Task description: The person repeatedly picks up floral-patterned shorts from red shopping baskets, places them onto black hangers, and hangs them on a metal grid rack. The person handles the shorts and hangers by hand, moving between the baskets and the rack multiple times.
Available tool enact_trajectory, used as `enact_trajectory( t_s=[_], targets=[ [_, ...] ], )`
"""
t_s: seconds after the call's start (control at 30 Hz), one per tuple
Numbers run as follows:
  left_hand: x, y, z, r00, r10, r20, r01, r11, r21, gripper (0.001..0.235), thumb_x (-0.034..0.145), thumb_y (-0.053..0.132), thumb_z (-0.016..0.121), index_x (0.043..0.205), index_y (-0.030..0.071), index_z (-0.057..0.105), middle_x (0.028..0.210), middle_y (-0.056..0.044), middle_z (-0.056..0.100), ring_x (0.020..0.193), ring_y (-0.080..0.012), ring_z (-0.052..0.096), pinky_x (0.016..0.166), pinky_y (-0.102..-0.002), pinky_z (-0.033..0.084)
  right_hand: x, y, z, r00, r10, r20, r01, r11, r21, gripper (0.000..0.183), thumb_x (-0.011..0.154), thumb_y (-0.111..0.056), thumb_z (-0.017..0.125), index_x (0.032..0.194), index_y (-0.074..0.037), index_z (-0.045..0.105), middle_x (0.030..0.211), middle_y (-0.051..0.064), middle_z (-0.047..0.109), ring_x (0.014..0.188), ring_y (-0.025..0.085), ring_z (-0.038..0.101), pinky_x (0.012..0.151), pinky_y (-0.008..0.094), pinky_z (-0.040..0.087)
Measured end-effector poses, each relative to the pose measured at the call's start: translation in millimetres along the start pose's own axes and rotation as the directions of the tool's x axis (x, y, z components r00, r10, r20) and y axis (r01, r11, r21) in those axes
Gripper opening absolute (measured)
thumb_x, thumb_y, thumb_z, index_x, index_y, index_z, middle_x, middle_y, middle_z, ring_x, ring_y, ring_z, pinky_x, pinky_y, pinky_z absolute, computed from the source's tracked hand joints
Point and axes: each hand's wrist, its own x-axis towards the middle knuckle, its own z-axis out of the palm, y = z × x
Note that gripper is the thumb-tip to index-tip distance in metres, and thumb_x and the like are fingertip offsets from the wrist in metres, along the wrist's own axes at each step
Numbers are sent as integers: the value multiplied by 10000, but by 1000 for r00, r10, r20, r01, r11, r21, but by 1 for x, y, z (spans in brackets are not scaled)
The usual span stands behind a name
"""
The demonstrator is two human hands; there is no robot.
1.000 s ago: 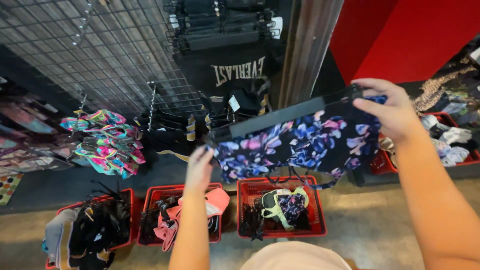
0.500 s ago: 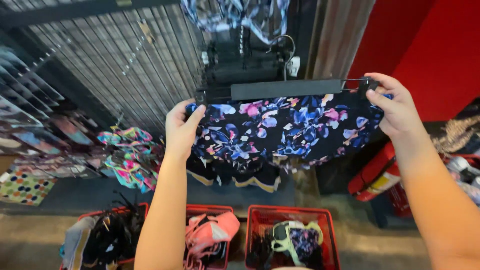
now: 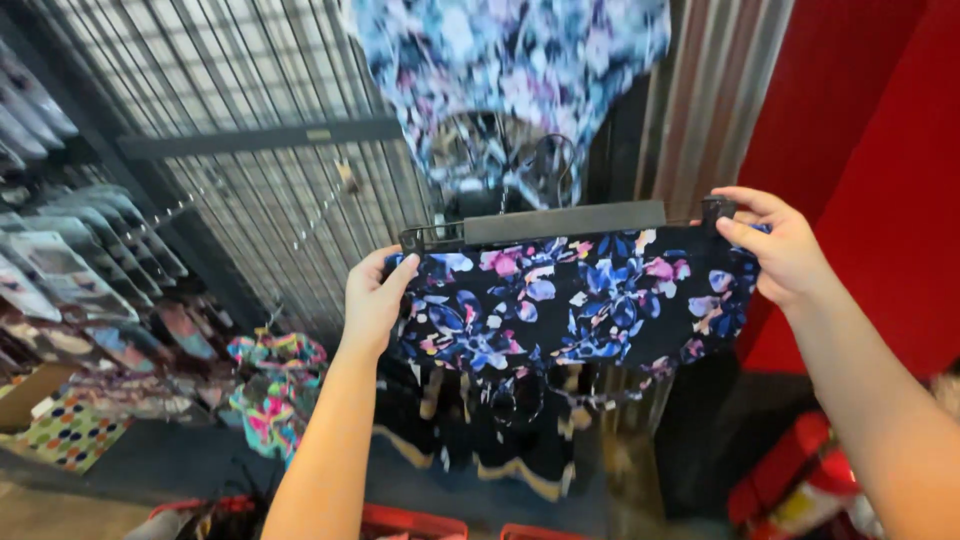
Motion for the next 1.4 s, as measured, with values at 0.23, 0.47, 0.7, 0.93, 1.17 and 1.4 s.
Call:
enact_trajectory(
  t_s=[0.23, 0.47, 0.7, 0.93, 1.17, 1.4],
  targets=[
    [85, 47, 7, 998, 59, -11, -59, 998, -20, 249, 936, 112, 690, 1144, -22, 712, 942, -57, 713, 795, -106, 607, 715, -222, 491, 84, -58, 16, 995, -86, 51, 86, 996, 0, 432, 966, -32, 593, 1398, -50, 584, 1187, 158, 693, 982, 184, 670, 864, 250, 534],
    [186, 103, 10, 994, 107, -28, -106, 994, 25, 306, 921, 194, 704, 1145, -15, 710, 958, -57, 718, 806, -112, 623, 746, -226, 502, 181, -104, 34, 983, -183, 18, 184, 980, -74, 349, 980, -80, 622, 1329, -68, 628, 1174, 59, 694, 967, 120, 669, 840, 212, 544],
    [296, 140, 1, 972, 234, 35, -236, 970, 66, 259, 925, 229, 695, 1051, 5, 730, 850, -14, 678, 695, -82, 563, 609, -208, 433, 265, -141, 61, 957, -291, 10, 291, 956, -43, 301, 977, -109, 662, 1274, -58, 656, 1115, 38, 707, 883, 82, 678, 782, 168, 568],
    [393, 158, 15, 957, 279, 76, -280, 960, -5, 294, 913, 237, 700, 1088, 2, 722, 865, -36, 688, 698, -110, 577, 597, -248, 480, 311, -165, 87, 901, -410, -142, 383, 905, -182, 333, 980, -155, 677, 1310, -114, 647, 1104, -24, 700, 893, 17, 680, 816, 109, 578],
    [429, 145, 19, 937, 340, 76, -336, 940, -66, 281, 917, 224, 698, 1069, -10, 725, 893, -32, 700, 761, -101, 599, 708, -223, 502, 327, -174, 103, 871, -470, -145, 407, 854, -324, 329, 1026, -162, 635, 1352, -119, 633, 1128, -33, 653, 933, 22, 649, 854, 119, 557],
    [465, 133, 32, 893, 444, 71, -418, 878, -232, 271, 926, 184, 702, 1091, -30, 710, 919, -42, 725, 789, -95, 634, 752, -205, 518, 327, -176, 115, 822, -535, -196, 451, 821, -350, 277, 1039, -154, 624, 1310, -207, 649, 1147, -82, 636, 1009, 9, 649, 981, 132, 576]
  ],
)
